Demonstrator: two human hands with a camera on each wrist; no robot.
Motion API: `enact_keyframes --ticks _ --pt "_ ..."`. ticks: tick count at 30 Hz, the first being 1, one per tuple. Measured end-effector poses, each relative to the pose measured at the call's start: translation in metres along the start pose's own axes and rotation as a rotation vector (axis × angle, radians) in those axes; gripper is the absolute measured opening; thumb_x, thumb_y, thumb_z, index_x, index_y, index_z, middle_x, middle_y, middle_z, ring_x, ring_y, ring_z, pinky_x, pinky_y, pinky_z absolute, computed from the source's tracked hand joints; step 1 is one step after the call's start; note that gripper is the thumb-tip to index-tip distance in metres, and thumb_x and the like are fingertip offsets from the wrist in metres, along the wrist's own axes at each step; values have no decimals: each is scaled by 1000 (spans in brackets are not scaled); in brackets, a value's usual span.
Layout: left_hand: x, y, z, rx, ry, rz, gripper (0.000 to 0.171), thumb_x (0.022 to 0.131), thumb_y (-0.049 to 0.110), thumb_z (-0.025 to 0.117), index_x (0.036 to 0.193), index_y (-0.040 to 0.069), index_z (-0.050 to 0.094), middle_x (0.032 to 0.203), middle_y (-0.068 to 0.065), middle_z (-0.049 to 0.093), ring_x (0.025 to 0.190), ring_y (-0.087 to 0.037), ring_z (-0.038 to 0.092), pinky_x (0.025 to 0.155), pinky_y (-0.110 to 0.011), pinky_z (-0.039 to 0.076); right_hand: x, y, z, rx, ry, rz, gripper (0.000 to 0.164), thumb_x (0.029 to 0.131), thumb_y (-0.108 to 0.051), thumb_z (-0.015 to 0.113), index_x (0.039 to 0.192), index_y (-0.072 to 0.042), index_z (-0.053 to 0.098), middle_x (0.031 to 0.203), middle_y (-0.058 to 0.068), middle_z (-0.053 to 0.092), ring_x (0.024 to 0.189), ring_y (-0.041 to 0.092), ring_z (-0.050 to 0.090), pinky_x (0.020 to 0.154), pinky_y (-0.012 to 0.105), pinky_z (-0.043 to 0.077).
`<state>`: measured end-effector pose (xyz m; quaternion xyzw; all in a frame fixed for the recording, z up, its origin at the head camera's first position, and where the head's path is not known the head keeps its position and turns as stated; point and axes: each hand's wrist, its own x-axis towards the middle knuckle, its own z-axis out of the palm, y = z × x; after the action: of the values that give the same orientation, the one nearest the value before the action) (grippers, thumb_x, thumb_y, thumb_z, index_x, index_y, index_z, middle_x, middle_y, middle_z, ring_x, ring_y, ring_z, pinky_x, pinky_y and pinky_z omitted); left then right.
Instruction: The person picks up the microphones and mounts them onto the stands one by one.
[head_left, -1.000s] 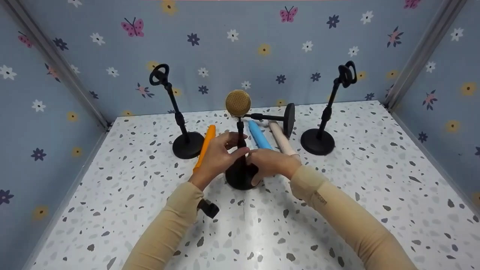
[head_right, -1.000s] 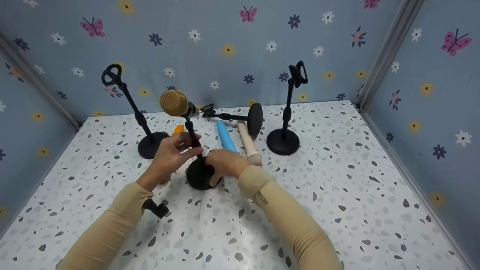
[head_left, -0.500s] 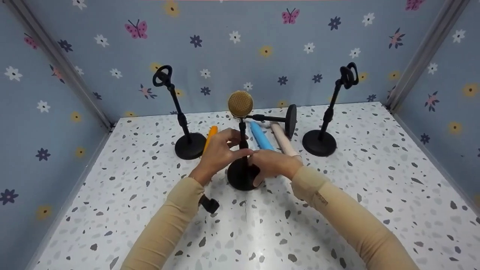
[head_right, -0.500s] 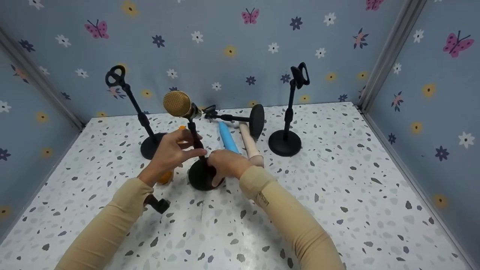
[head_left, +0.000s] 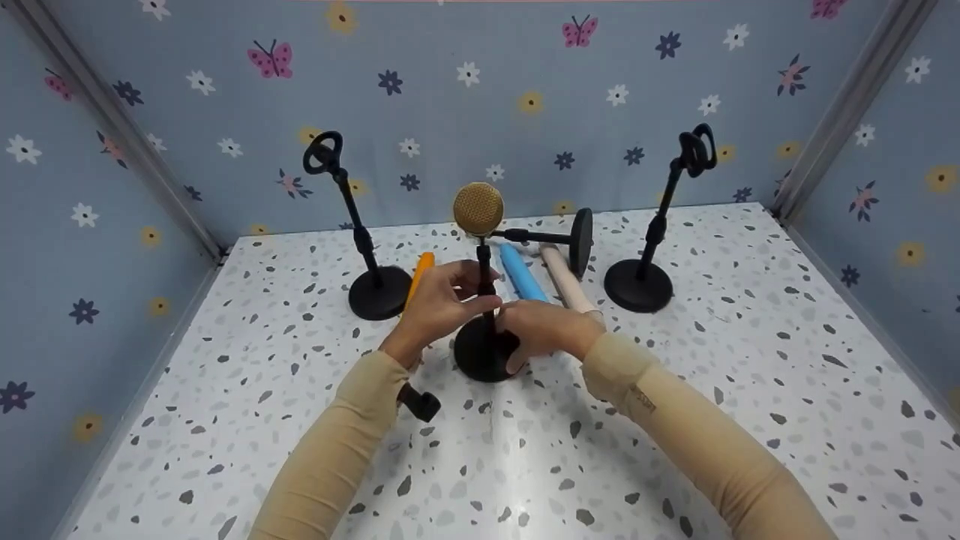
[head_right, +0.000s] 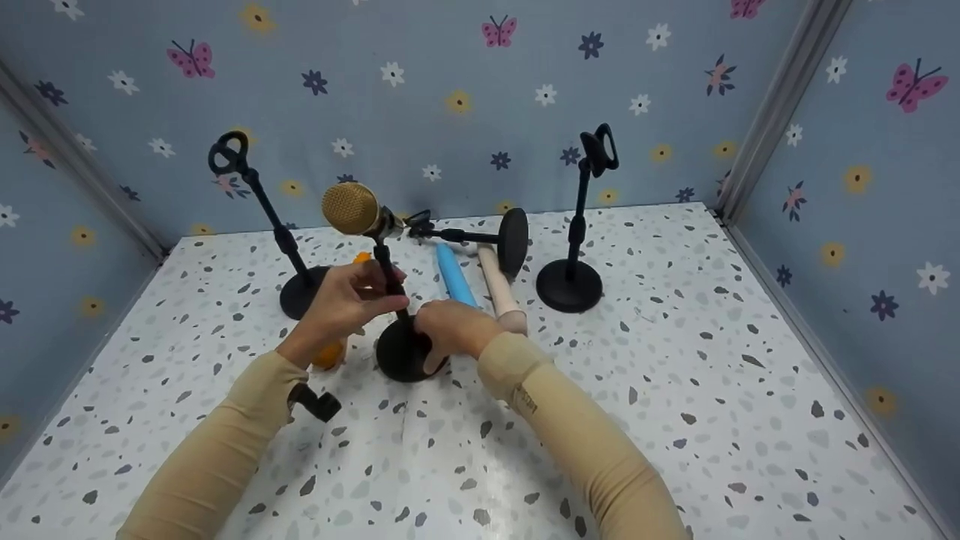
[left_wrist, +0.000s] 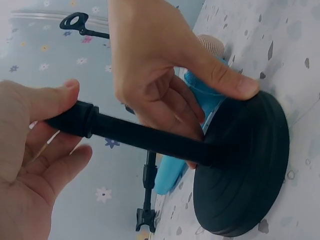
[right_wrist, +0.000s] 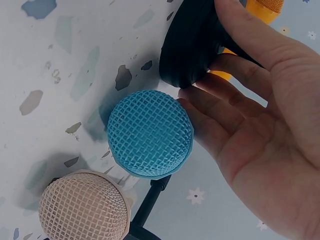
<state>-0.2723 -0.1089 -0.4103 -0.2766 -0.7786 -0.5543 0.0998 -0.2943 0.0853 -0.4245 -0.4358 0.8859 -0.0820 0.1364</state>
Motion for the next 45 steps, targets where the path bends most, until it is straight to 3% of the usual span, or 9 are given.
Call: enact_keyframes --ticks 7,16,27,35,42,45 --pt "-1 29 -6 -37 -42 32 21 81 -7 81 98 -8 70 92 -22 70 78 -26 67 75 -39 60 0 0 0 -5 6 -14 37 75 -26 92 99 -3 76 100 8 69 95 23 62 89 38 52" --pt "-2 27 -6 -46 -39 50 19 81 -7 81 96 -8 70 98 -17 72 82 -28 68 78 -51 58 0 0 0 -8 5 -20 37 74 -26 92 99 -4 76 99 7 69 94 23 62 89 38 52" --pt "-4 29 -7 -33 -18 -9 28 81 -3 83 105 -6 70 91 -22 70 83 -28 67 79 -36 58 0 -2 -2 -22 3 -5 39 74 -26 92 100 -4 75 99 7 69 96 23 63 90 38 52" --pt "-6 32 -7 17 24 -35 26 77 1 88 92 -9 70 87 -21 70 81 -33 69 83 -56 55 2 -2 2 -33 -23 40 49 77 -29 91 112 -2 70 110 8 67 104 24 63 96 37 51" --pt "-1 -8 -4 43 12 -46 26 78 17 91 88 5 70 83 -6 69 79 -20 68 78 -42 58 2 -1 3 -32 -36 23 49 78 -29 90 113 -2 70 111 9 67 106 25 62 98 37 50" --pt "2 -6 -4 84 -15 -30 24 80 15 88 88 7 67 85 -3 69 78 -17 68 78 -39 57 1 1 3 -20 -25 23 48 77 -29 91 110 -2 70 109 9 68 105 24 63 97 37 50"
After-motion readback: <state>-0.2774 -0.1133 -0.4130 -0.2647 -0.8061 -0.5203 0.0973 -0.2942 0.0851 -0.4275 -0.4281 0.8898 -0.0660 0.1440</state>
